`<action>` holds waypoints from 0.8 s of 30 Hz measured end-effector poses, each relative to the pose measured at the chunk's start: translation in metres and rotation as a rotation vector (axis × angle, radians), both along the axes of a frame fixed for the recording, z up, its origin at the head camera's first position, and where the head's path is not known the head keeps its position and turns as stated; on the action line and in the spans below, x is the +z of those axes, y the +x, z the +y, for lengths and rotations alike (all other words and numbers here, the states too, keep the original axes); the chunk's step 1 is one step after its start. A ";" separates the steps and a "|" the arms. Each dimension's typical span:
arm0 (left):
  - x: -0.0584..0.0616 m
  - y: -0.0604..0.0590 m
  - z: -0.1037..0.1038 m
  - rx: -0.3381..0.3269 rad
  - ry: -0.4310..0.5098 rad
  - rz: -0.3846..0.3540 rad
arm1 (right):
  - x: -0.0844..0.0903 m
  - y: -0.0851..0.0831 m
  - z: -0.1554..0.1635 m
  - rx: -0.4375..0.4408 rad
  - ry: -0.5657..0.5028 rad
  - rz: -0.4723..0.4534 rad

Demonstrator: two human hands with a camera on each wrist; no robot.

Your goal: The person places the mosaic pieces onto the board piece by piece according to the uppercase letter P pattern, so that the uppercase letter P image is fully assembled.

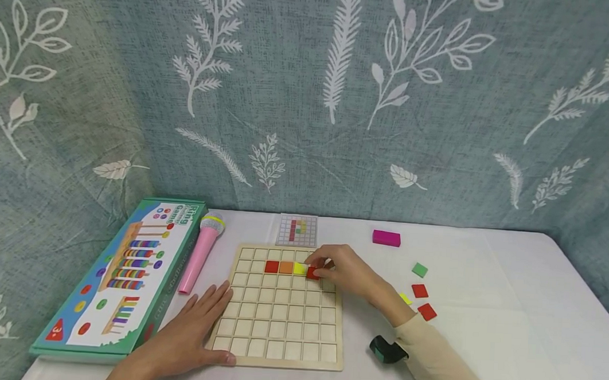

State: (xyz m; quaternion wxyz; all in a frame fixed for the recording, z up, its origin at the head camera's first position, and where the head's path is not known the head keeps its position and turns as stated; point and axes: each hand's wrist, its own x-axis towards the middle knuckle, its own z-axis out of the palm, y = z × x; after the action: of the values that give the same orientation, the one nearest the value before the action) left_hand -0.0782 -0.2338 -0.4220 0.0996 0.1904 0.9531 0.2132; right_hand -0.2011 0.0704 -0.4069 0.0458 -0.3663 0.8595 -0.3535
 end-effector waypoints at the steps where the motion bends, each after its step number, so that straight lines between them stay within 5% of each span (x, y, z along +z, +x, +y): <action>1: 0.000 0.000 0.000 0.001 0.000 0.001 | 0.000 0.000 -0.004 0.005 0.000 -0.003; 12: 0.001 0.000 0.000 -0.001 -0.014 0.006 | 0.003 0.004 -0.045 0.090 -0.030 -0.034; 24: 0.003 0.001 0.001 0.005 -0.012 0.008 | -0.004 0.009 -0.077 0.036 -0.040 -0.016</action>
State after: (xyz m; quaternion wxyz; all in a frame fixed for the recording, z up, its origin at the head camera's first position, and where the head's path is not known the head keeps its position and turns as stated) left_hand -0.0768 -0.2330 -0.4193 0.0965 0.1884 0.9552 0.2071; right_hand -0.1926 -0.0068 -0.4114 0.0517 -0.3796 0.8451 -0.3729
